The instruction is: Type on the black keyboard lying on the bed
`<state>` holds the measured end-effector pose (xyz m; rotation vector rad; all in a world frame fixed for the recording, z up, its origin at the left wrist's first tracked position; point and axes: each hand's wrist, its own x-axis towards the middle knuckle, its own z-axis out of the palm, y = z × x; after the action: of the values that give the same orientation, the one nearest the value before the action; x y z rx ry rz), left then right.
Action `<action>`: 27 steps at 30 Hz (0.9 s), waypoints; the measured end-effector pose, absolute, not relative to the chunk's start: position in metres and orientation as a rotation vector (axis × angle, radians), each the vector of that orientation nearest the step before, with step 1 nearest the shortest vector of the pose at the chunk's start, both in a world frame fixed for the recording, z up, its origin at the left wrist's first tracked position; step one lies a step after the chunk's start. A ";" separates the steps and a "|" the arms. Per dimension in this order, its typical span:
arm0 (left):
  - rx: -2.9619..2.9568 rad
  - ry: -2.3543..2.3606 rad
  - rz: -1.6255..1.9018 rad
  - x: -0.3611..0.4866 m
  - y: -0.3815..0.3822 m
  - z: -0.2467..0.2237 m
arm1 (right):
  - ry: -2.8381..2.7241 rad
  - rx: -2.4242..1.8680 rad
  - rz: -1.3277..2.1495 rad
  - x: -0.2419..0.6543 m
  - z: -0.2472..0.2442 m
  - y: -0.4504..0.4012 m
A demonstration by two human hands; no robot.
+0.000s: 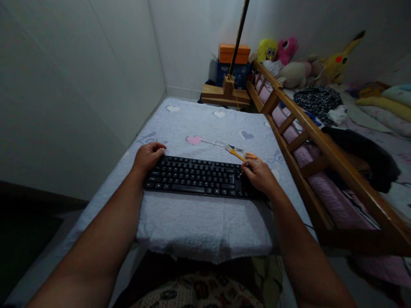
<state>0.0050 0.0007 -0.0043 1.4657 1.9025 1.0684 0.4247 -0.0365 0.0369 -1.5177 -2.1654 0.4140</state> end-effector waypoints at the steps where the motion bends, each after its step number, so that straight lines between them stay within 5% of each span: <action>1: 1.468 1.902 1.071 0.005 0.001 -0.004 | -2.162 -1.523 0.426 0.424 0.038 -0.035; 27: 1.507 1.904 1.050 0.003 0.000 -0.005 | -1.925 -1.471 0.313 0.421 0.020 -0.040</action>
<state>0.0034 0.0000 -0.0054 1.5069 1.9035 1.0498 0.4208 -0.0401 0.0195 -1.4711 -1.9252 0.3128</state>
